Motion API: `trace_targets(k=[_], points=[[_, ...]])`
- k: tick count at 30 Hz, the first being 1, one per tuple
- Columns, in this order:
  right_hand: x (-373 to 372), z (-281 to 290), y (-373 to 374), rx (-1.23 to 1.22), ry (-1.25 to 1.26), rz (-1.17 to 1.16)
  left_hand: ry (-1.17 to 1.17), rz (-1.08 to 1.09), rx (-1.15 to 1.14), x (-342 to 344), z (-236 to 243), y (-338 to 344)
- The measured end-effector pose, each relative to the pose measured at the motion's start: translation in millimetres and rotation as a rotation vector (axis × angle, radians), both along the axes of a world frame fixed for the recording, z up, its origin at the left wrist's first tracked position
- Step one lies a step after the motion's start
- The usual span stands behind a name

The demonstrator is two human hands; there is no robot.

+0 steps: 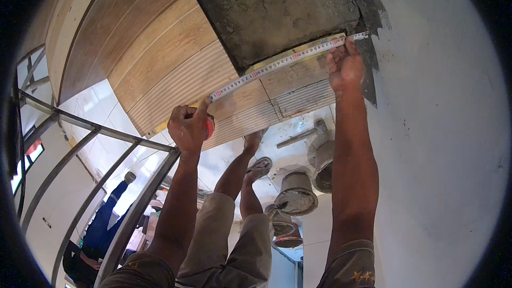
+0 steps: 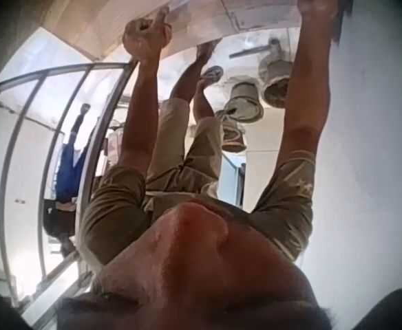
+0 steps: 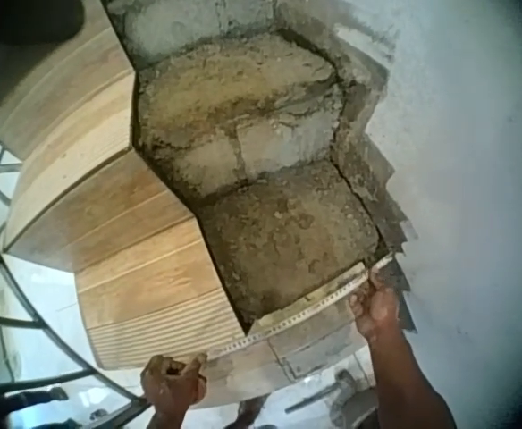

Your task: Measuring, cutting, and applying mortar to tiles for tiling stairs.

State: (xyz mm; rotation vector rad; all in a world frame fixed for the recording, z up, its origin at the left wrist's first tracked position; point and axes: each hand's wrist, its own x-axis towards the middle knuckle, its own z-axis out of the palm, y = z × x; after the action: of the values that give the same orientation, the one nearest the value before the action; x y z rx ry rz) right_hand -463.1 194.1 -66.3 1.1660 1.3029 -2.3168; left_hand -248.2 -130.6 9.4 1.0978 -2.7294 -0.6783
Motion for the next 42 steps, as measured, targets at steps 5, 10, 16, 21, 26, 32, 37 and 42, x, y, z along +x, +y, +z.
trace_targets(k=[5,10,16,21,26,32,37,42], points=[[33.4,-0.9,-23.3,-0.09,0.0,0.146,0.02,0.007,-0.015,4.2,-3.2,0.0],[66.8,7.1,-38.1,-0.265,0.028,0.319,0.065,0.045,0.007,5.5,-9.7,3.4],[75.1,19.8,-61.4,-0.21,-0.008,0.312,-0.012,-0.006,-0.043,10.4,-11.8,0.5],[73.0,36.1,-79.7,-0.013,-0.121,0.32,-0.031,-0.022,-0.05,11.8,-12.5,-3.6],[62.2,46.2,-79.7,0.167,-0.153,0.469,0.023,0.028,-0.053,11.6,-11.8,2.8],[67.9,40.5,-73.3,0.178,-0.131,0.475,0.068,-0.009,-0.08,12.8,-13.2,4.8],[68.3,37.2,-78.3,0.182,-0.124,0.451,0.025,0.025,-0.013,15.0,-13.9,1.2],[68.8,30.6,-78.0,0.162,-0.102,0.446,0.035,0.036,-0.017,14.9,-10.7,1.8]])
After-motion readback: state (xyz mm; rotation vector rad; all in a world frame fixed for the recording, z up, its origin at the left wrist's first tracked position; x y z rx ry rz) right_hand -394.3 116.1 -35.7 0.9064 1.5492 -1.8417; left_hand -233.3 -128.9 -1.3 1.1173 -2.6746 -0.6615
